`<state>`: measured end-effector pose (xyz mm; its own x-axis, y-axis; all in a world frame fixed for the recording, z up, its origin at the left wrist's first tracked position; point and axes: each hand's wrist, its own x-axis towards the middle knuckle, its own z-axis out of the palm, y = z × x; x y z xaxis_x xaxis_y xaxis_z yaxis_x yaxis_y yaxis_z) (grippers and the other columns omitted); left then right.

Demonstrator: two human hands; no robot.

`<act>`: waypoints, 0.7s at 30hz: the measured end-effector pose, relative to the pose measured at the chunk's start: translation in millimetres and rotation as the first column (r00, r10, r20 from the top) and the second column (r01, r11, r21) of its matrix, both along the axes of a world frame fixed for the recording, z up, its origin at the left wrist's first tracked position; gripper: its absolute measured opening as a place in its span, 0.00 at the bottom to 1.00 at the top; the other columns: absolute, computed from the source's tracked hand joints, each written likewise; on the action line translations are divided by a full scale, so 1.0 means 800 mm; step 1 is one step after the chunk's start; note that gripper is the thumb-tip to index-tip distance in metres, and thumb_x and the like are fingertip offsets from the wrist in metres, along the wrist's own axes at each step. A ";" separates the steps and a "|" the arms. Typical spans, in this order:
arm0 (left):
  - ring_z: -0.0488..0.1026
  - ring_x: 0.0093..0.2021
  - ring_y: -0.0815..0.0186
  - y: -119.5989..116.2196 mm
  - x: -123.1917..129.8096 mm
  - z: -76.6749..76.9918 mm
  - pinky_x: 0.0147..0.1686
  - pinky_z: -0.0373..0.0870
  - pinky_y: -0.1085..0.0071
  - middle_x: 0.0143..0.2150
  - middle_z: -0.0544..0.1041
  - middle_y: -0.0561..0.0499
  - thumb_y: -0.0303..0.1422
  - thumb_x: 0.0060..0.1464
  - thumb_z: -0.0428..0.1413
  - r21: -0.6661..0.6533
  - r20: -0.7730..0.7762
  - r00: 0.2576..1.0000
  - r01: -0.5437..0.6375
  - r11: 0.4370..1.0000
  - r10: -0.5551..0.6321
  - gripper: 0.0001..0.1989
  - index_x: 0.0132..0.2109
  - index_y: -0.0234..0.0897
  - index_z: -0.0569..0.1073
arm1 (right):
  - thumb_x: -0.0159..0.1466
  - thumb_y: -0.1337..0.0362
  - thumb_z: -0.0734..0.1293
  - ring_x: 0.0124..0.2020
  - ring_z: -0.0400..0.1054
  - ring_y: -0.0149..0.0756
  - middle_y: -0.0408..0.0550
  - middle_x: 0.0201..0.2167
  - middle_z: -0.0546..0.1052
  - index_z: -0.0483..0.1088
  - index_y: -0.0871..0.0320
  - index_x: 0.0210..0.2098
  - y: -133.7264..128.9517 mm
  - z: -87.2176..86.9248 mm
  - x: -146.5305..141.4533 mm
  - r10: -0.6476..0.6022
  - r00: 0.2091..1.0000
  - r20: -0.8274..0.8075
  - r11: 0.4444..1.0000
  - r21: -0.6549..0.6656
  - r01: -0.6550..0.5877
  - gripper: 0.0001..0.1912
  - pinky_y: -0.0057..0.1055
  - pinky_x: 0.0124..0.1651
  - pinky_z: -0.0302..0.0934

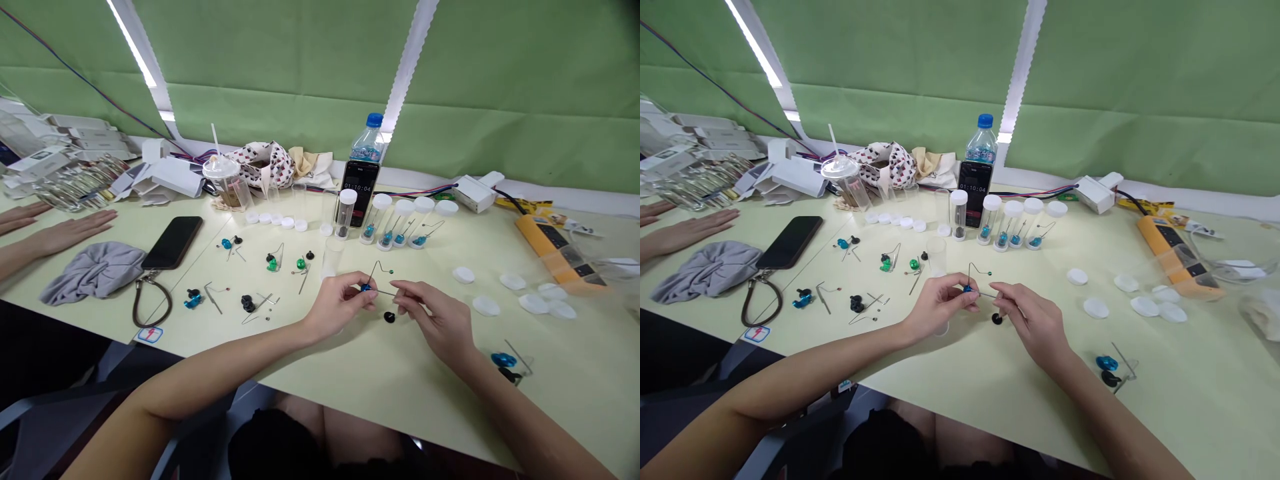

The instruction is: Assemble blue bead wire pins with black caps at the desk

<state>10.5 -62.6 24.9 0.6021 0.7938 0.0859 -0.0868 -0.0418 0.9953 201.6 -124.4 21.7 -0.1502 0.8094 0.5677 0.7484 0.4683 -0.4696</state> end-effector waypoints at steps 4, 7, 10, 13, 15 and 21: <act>0.77 0.32 0.68 0.001 -0.001 0.003 0.35 0.72 0.74 0.36 0.70 0.51 0.35 0.53 0.57 -0.045 0.019 1.000 -0.009 0.999 0.010 0.09 0.36 0.33 0.70 | 0.63 0.70 0.65 0.39 0.73 0.34 0.48 0.42 0.75 0.70 0.52 0.50 0.002 -0.009 0.008 -0.055 0.982 0.179 0.976 0.215 0.016 0.16 0.29 0.40 0.69; 0.77 0.33 0.67 0.000 -0.001 0.004 0.36 0.72 0.73 0.35 0.70 0.51 0.35 0.53 0.56 -0.050 0.023 1.000 0.000 0.999 0.001 0.09 0.35 0.33 0.70 | 0.64 0.70 0.63 0.40 0.73 0.36 0.48 0.46 0.73 0.71 0.50 0.50 -0.001 -0.013 0.013 -0.144 0.964 0.223 0.950 0.304 0.071 0.16 0.32 0.43 0.70; 0.77 0.32 0.67 -0.002 -0.001 0.002 0.34 0.71 0.74 0.35 0.70 0.51 0.35 0.54 0.56 -0.029 0.007 1.000 0.008 1.000 -0.008 0.08 0.36 0.33 0.70 | 0.64 0.70 0.63 0.38 0.74 0.35 0.44 0.42 0.77 0.73 0.48 0.46 -0.004 -0.011 0.016 -0.147 0.955 0.259 0.949 0.310 0.061 0.15 0.30 0.42 0.70; 0.77 0.32 0.67 -0.004 0.000 0.001 0.33 0.70 0.75 0.35 0.71 0.51 0.35 0.54 0.55 -0.004 -0.003 1.000 0.007 1.000 -0.007 0.08 0.36 0.34 0.70 | 0.64 0.69 0.62 0.35 0.75 0.33 0.42 0.39 0.78 0.75 0.49 0.42 -0.005 -0.009 0.019 -0.158 0.950 0.270 0.953 0.294 0.075 0.13 0.27 0.38 0.69; 0.77 0.32 0.68 -0.004 0.000 0.000 0.32 0.70 0.76 0.35 0.71 0.52 0.35 0.54 0.56 0.003 -0.001 1.000 0.000 1.000 0.000 0.08 0.36 0.34 0.70 | 0.64 0.69 0.62 0.34 0.75 0.33 0.42 0.39 0.78 0.75 0.49 0.42 -0.004 -0.011 0.021 -0.162 0.946 0.280 0.949 0.308 0.071 0.13 0.26 0.36 0.69; 0.77 0.32 0.68 -0.003 0.002 -0.003 0.34 0.71 0.74 0.35 0.71 0.51 0.35 0.54 0.56 -0.001 0.009 1.000 -0.030 1.000 0.030 0.08 0.37 0.34 0.71 | 0.63 0.71 0.63 0.34 0.74 0.31 0.43 0.39 0.77 0.74 0.48 0.45 -0.002 -0.013 0.020 -0.122 0.948 0.293 0.944 0.330 0.019 0.15 0.25 0.37 0.68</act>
<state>11.8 -65.3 22.2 0.5776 0.8113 0.0900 -0.0941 -0.0433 0.9946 217.4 -126.4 11.4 -0.3066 0.6081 0.7323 0.8675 0.4951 -0.0479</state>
